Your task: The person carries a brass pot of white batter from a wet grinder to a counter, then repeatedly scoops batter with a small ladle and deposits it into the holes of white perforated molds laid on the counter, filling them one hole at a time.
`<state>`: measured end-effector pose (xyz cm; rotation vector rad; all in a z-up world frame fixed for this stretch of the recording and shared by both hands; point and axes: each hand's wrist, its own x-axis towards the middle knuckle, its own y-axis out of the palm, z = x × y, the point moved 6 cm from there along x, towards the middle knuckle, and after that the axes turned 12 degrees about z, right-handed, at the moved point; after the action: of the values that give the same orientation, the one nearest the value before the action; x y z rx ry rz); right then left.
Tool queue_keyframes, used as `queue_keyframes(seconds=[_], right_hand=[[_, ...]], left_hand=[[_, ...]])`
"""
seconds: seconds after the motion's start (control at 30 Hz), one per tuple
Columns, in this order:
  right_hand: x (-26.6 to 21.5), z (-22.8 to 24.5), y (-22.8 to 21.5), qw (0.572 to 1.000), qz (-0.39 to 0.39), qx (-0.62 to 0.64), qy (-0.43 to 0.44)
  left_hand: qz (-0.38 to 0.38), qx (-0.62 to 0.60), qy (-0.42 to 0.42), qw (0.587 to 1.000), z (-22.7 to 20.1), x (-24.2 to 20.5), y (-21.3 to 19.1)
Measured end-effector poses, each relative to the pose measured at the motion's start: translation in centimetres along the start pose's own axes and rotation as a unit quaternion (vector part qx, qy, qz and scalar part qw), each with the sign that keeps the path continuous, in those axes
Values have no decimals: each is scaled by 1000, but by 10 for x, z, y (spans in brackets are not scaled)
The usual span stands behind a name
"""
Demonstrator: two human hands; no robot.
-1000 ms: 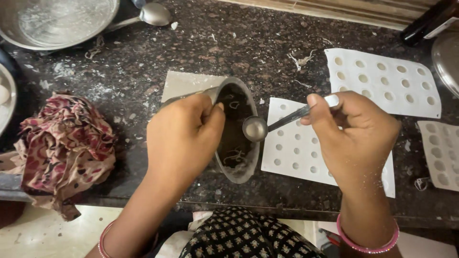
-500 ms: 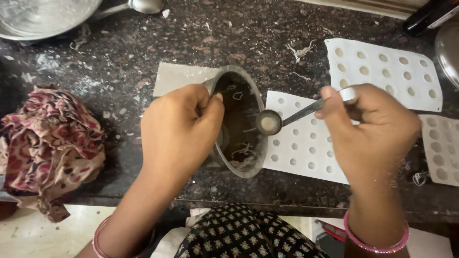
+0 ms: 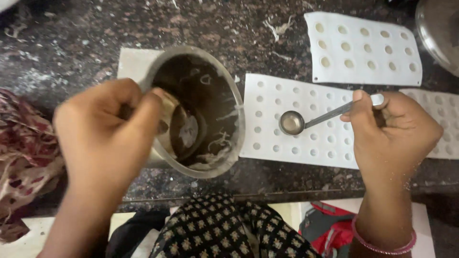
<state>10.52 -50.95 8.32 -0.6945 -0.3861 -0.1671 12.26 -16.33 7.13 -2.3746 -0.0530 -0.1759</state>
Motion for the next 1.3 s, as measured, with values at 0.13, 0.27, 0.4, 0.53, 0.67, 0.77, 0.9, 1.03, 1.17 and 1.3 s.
queue_keyframes(seconds=[0.13,0.27,0.4,0.53,0.67,0.77,0.9,1.03,1.17,1.3], right_hand=[[-13,-10,-1,1000,-9,0,30],[-15,-2,4,997,5,-72,0],[-16,8,11,994,13,-110,-1],[-18,6,11,993,22,-118,2],[-17,13,14,987,44,-152,-32],[-16,12,15,980,55,-188,-21],[-12,20,20,972,58,-223,-44],[-11,23,23,976,70,-194,-64],[-7,26,27,972,82,-214,-58],[-8,27,30,971,88,-207,-75]], left_hand=[[-21,-36,33,999,9,3,-8],[-19,-138,24,990,30,5,-10],[-5,-160,-3,987,45,3,-8],[3,-159,-26,987,38,6,-13],[17,-186,-78,979,35,6,-17],[20,-180,-113,977,36,6,-18],[30,-223,-94,970,51,9,-14],[21,-207,-102,973,59,4,-14],[28,-225,-75,971,58,5,-14],[19,-211,-86,974,55,5,-16]])
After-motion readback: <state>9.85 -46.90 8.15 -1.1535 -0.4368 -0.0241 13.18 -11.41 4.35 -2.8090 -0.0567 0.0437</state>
